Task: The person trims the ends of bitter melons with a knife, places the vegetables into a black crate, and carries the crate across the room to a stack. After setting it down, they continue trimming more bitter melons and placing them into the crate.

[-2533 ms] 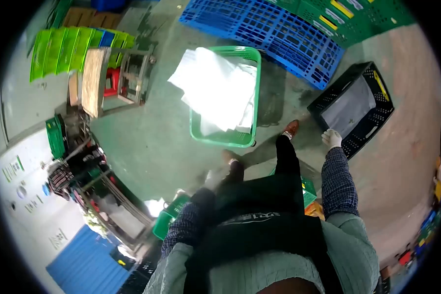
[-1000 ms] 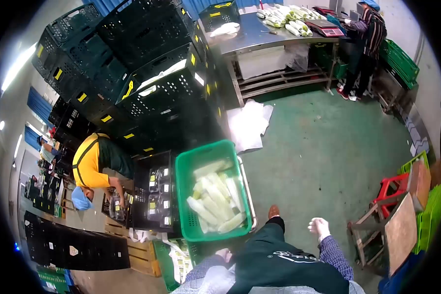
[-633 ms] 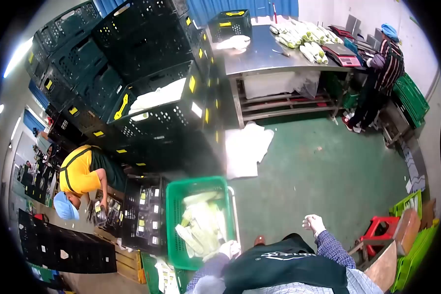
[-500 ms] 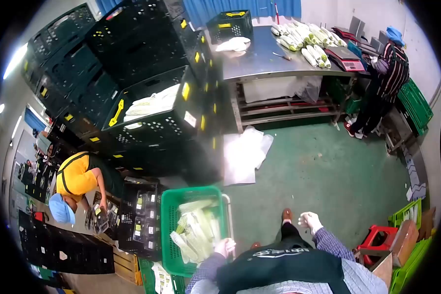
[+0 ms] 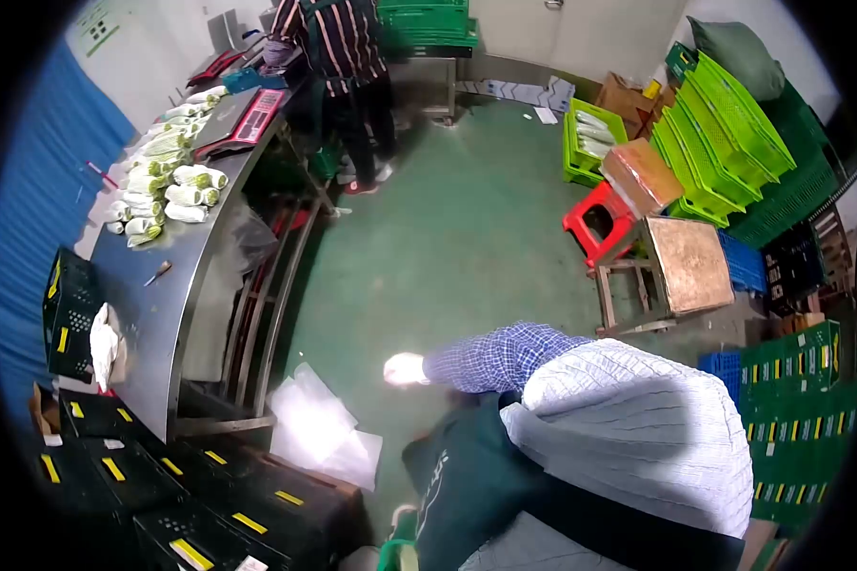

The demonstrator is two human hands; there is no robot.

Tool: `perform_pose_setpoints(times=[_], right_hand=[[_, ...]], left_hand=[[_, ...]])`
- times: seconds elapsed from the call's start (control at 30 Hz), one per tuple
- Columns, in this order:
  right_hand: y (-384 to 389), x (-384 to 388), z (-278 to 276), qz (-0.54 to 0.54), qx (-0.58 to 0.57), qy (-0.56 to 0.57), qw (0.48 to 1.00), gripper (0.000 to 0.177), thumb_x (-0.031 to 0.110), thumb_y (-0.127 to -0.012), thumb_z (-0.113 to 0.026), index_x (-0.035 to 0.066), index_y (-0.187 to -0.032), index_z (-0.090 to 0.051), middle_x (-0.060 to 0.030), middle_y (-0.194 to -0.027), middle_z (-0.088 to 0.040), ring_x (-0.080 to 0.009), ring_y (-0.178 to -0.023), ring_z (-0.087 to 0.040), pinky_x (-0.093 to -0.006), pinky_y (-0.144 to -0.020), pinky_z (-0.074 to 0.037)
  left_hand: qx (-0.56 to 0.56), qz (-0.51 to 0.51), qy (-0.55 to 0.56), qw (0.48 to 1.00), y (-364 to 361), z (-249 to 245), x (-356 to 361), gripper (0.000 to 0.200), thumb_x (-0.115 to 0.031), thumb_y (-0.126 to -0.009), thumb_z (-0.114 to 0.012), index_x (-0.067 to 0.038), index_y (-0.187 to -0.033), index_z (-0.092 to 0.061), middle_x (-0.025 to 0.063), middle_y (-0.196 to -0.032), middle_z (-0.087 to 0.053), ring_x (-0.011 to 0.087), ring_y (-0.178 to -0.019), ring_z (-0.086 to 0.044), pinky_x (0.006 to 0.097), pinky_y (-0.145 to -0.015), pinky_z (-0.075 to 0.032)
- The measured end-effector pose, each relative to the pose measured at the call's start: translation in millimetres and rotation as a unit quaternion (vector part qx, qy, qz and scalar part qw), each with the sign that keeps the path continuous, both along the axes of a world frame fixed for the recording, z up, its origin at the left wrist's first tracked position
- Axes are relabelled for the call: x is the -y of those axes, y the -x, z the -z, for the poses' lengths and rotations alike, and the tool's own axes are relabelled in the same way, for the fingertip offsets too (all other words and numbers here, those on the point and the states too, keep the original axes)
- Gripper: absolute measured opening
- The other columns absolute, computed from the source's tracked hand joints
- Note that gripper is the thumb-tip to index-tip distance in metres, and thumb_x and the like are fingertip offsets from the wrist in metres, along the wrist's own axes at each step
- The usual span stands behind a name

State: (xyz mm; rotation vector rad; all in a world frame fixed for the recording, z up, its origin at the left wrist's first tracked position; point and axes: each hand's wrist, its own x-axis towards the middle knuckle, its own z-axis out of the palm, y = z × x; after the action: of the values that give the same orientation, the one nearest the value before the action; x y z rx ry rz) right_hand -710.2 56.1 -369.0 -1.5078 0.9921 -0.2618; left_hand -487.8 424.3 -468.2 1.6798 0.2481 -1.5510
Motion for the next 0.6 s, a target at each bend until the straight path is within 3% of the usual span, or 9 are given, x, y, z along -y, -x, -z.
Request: perform_pose_setpoints(times=[0.07,0.2,0.23,0.33,0.37,0.47,0.6], right_hand=[[1,15,15,-0.041,-0.054,0.000,0.998,0.021,0.024,-0.087,-0.061,0.006,-0.090,-0.072,-0.0084,-0.071,-0.070,-0.0180,-0.060,-0.068,-0.0354,-0.059,-0.055],[-21,-20,26,0.045,-0.129,-0.049,0.989,0.021,0.023,-0.087,-0.062,0.005,-0.089,-0.072,-0.0090,-0.070,-0.069,-0.0181,-0.058,-0.066,-0.0353,-0.058,-0.055],[-17,-23,20,0.034,-0.067,-0.096,0.993,0.021,0.023,-0.087,-0.062,0.004,-0.093,-0.072,-0.0090,-0.074,-0.070,-0.0180,-0.060,-0.067,-0.0360,-0.060,-0.055],[-13,-31,14,0.120,-0.025,-0.119,0.985,0.023,0.024,-0.088,-0.063,0.004,-0.096,-0.071,-0.0099,-0.079,-0.071,-0.0179,-0.065,-0.068,-0.0357,-0.062,-0.055],[-6,-30,11,0.116,-0.087,-0.073,0.987,0.025,0.025,-0.088,-0.063,0.004,-0.099,-0.071,-0.0104,-0.082,-0.071,-0.0178,-0.068,-0.068,-0.0354,-0.063,-0.056],[31,-51,2,0.250,-0.088,-0.053,0.963,0.025,0.025,-0.088,-0.063,0.005,-0.100,-0.071,-0.0099,-0.086,-0.071,-0.0185,-0.068,-0.068,-0.0358,-0.063,-0.056],[95,-90,-3,0.356,-0.176,-0.121,0.910,0.019,0.024,-0.088,-0.061,0.007,-0.090,-0.070,-0.0077,-0.075,-0.070,-0.0194,-0.064,-0.066,-0.0368,-0.059,-0.052]], left_hand=[[-0.009,0.033,-0.005,0.999,-20,8,22,0.021,-0.022,-0.098,-0.053,-0.005,-0.108,-0.059,0.0104,-0.109,-0.066,0.0237,-0.097,-0.065,0.0366,-0.081,-0.053],[-0.010,0.118,-0.021,0.993,-88,21,91,0.020,-0.023,-0.097,-0.054,-0.006,-0.107,-0.060,0.0101,-0.108,-0.066,0.0233,-0.096,-0.065,0.0362,-0.080,-0.053],[-0.009,0.136,-0.020,0.990,-100,22,111,0.020,-0.023,-0.097,-0.054,-0.007,-0.107,-0.060,0.0100,-0.107,-0.066,0.0232,-0.095,-0.065,0.0361,-0.080,-0.053],[-0.003,0.207,-0.016,0.978,-128,27,176,0.020,-0.023,-0.096,-0.054,-0.007,-0.106,-0.061,0.0097,-0.107,-0.066,0.0229,-0.094,-0.065,0.0358,-0.079,-0.052],[-0.001,0.230,-0.014,0.973,-132,29,197,0.020,-0.023,-0.096,-0.055,-0.008,-0.106,-0.061,0.0096,-0.106,-0.066,0.0227,-0.093,-0.065,0.0357,-0.078,-0.052],[0.005,0.295,-0.006,0.955,-136,35,247,0.020,-0.024,-0.095,-0.055,-0.008,-0.106,-0.061,0.0093,-0.106,-0.066,0.0224,-0.092,-0.064,0.0355,-0.078,-0.052],[0.019,0.370,0.000,0.929,-120,44,304,0.019,-0.024,-0.094,-0.056,-0.009,-0.105,-0.062,0.0090,-0.105,-0.066,0.0220,-0.090,-0.064,0.0351,-0.077,-0.051]])
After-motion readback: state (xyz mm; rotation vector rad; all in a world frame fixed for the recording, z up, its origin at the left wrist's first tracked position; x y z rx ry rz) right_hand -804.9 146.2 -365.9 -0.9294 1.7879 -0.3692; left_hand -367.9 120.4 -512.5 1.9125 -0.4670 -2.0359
